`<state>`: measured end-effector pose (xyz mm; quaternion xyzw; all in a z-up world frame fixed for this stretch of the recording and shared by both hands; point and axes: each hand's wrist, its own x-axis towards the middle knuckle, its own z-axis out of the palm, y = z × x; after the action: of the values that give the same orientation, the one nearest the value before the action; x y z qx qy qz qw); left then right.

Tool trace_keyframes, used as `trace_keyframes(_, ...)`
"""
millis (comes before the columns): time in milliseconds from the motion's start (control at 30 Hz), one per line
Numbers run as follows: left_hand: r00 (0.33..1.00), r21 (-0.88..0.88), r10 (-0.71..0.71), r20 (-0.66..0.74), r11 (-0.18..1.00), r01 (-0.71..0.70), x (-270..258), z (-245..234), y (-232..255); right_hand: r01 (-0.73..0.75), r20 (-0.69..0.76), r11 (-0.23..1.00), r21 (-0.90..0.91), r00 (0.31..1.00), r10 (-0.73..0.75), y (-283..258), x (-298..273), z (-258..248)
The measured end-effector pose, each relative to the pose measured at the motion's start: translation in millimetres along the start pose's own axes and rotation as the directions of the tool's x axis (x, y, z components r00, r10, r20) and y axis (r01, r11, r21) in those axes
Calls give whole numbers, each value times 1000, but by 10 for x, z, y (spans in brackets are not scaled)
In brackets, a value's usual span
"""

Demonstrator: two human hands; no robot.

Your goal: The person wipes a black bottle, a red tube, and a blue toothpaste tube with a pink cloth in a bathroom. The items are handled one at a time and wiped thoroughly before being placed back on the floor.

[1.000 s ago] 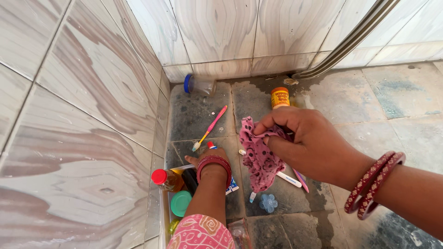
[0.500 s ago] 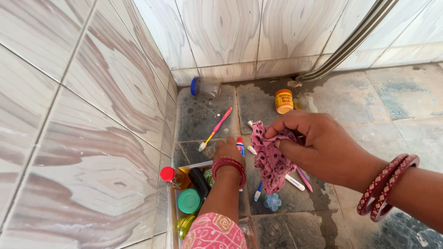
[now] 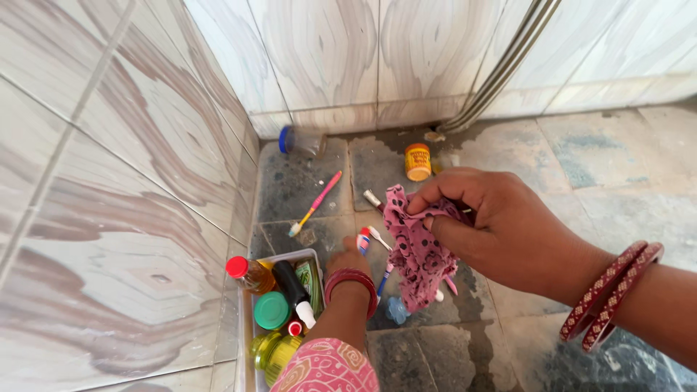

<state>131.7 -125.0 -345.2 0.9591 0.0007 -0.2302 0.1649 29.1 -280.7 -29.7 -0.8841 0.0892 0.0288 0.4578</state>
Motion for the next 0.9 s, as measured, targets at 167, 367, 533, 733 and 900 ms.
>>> trace_keyframes(167,967,49,-25,255,999,12,131,55,-53,8,-28,1000,14,1000,-8,-71,-125,-117)
trace_keyframes(367,912,-477,135,386,876,72,202,-181,-199,125,-79,992,7,989,-124,-97,-291,-282)
trace_keyframes(533,820,-921,419,389,165,352,-525,-1101,135,13,-175,999,29,985,-8,-174,-358,-386)
trace_keyframes(733,800,-993,596,-73,-116,-5,-1549,-2378,830,280,-245,921,270,945,-215,-490,-323,-501)
trace_keyframes(900,706,-972,675,-213,-216,-87,-2077,-3521,1075,730,-322,671,-129,609,-725,-1201,-210,-673)
